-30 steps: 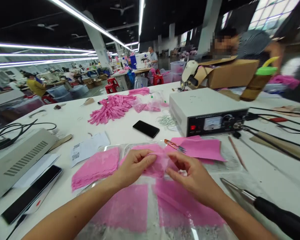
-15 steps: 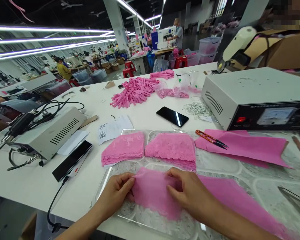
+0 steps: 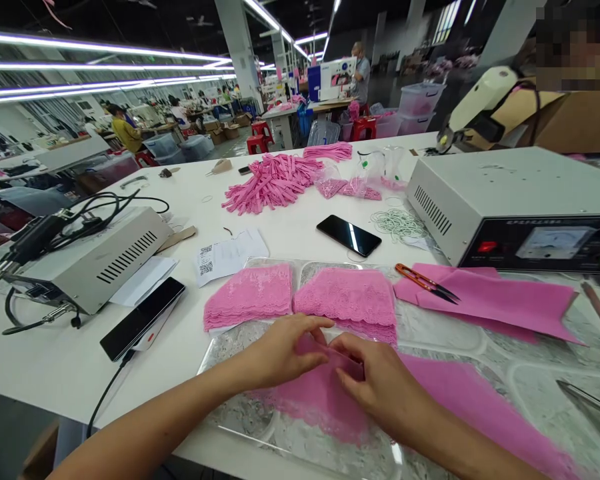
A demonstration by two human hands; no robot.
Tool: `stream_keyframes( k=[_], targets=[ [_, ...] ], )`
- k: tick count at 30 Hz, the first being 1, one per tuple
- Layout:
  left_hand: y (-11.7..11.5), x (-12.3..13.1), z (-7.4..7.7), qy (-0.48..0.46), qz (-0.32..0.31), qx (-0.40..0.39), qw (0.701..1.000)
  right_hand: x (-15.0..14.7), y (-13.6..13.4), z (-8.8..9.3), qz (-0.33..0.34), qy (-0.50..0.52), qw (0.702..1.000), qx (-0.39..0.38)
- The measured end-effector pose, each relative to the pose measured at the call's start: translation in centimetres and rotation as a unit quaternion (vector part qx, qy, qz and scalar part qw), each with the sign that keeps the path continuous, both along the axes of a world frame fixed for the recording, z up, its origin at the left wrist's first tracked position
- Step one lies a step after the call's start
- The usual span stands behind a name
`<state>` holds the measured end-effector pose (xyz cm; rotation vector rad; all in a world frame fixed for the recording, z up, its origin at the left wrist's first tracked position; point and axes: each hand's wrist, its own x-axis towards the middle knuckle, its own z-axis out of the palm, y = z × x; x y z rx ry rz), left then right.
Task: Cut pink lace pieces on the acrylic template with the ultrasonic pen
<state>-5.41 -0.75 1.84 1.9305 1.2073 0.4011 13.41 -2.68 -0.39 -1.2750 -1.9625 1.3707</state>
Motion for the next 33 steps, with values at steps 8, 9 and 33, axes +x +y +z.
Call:
stream_keyframes(
  k=[8, 9, 33],
  targets=[
    [0.5, 0.1, -0.2, -0.064, 0.046, -0.102, 0.992, 0.8, -0.1, -0.2, -0.077, 0.009, 0.996, -0.049],
    [0.4, 0.1, -0.3, -0.075, 0.052, -0.112, 0.99, 0.9, -0.2, -0.2, -0.086, 0.023, 0.995, -0.054],
    [0.8, 1.4, -1.0, -0.219, 0.097, -0.217, 0.946, 0.2, -0.6, 0.5, -0.099, 0.03, 0.993, -0.064]
  ],
)
